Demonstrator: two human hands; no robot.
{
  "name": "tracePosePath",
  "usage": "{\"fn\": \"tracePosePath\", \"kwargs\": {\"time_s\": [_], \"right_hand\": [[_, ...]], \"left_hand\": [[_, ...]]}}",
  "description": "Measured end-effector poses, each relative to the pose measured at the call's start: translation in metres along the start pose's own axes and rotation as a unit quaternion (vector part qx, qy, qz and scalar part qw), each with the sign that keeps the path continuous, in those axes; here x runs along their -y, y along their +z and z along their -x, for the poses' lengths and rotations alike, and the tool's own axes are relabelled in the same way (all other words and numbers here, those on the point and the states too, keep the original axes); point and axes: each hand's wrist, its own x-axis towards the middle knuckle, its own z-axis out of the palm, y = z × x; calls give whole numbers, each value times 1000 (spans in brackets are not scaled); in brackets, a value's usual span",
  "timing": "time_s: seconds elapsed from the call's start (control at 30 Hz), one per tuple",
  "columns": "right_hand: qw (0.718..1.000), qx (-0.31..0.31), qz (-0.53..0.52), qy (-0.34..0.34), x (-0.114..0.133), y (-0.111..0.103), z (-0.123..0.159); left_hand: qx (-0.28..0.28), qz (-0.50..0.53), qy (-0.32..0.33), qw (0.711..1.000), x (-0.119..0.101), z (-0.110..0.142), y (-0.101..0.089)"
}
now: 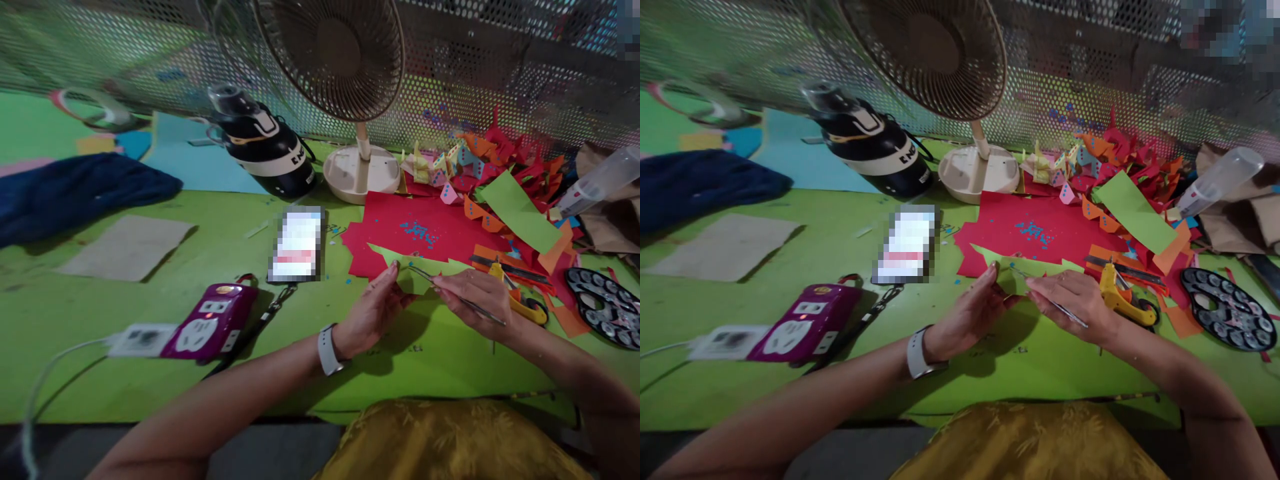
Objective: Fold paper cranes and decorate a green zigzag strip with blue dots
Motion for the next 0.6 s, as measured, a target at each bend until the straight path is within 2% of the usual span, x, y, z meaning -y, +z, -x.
{"fn": "tracePosePath", "kwargs": {"time_s": [0.27,0.43,0.6], "right_hand": [[1000,-16,7,8,3,-1,-4],[998,-35,-32,48,3,-4,-7],[997,-53,-38,36,2,-3,-7]], "left_hand": [[-5,9,-3,1000,-1,0,1],[-9,6,-17,1000,-1,0,0],[-8,1,-18,1000,-1,1,-1]]}}
